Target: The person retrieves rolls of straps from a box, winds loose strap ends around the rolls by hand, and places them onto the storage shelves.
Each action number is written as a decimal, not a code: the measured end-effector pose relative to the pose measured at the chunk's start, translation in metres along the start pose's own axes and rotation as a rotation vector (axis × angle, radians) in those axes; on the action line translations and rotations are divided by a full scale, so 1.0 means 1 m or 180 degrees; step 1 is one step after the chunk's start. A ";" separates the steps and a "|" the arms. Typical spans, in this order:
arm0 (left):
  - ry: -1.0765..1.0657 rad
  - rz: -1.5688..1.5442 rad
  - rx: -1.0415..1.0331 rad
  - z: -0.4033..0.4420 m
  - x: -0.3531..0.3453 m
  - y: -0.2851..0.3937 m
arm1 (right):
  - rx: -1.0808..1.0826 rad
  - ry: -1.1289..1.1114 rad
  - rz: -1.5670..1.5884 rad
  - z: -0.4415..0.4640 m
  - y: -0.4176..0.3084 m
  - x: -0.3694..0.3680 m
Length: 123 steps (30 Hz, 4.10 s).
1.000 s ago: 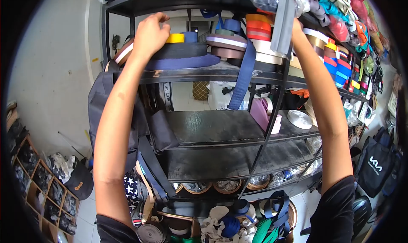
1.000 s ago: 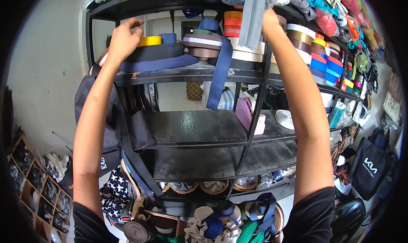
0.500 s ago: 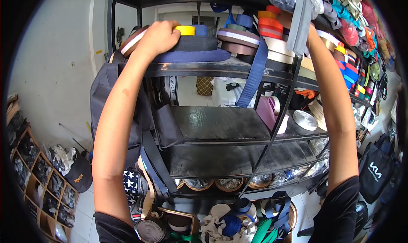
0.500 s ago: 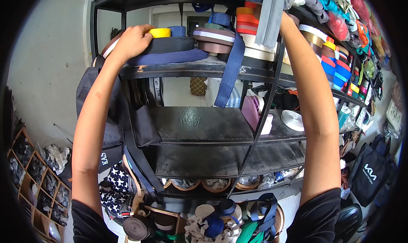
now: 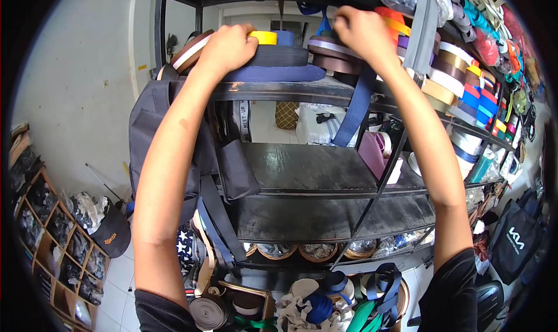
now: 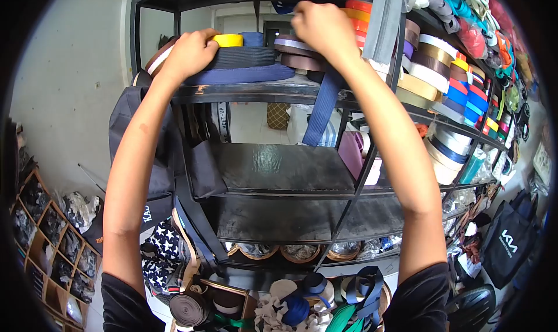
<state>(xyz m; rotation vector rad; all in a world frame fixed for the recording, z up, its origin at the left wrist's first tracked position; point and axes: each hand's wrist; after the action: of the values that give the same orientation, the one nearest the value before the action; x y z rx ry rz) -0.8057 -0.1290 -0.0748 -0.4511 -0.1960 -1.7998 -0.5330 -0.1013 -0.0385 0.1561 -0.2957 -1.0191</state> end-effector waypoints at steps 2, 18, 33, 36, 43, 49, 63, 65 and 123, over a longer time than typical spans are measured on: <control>0.0095 -0.0011 0.0021 0.000 -0.004 0.000 | -0.0032 -0.0558 0.0955 0.021 -0.007 -0.033; 0.0283 0.0243 0.0053 -0.001 -0.006 0.005 | -0.1739 -0.2609 0.1060 0.082 -0.053 -0.127; 0.0374 0.0135 -0.0017 -0.002 -0.010 0.001 | -0.1482 -0.1477 0.0361 0.100 -0.023 -0.074; 0.0457 0.0149 -0.0049 -0.003 -0.011 0.000 | -0.1352 -0.1319 0.0121 0.100 -0.006 -0.026; 0.0305 0.0180 0.0098 -0.003 -0.008 0.004 | -0.1345 -0.1325 -0.0370 0.100 0.039 -0.029; 0.0374 0.0208 0.0015 -0.004 -0.010 0.004 | -0.1445 -0.1474 -0.0715 0.092 0.047 -0.037; 0.0438 0.0281 -0.0088 -0.003 -0.012 0.001 | -0.1208 -0.1705 -0.1335 0.084 0.032 -0.029; 0.0472 0.0280 -0.0080 -0.004 -0.013 0.002 | -0.1134 -0.1948 -0.1230 0.088 0.042 -0.033; 0.0583 0.0763 0.0512 -0.015 0.072 -0.071 | -0.2636 -0.0808 0.2827 0.057 -0.101 -0.077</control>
<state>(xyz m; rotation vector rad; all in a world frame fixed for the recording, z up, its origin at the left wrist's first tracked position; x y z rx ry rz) -0.8922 -0.1793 -0.0525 -0.1852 -0.1506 -1.5657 -0.6709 -0.0873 -0.0241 -0.8021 -0.1225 -0.2075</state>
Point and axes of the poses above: each hand's wrist, its own z-axis towards the middle knuckle, its own x-axis out of the back of the hand, y = z × x, and after that the axes turned 6 degrees about z, right-handed
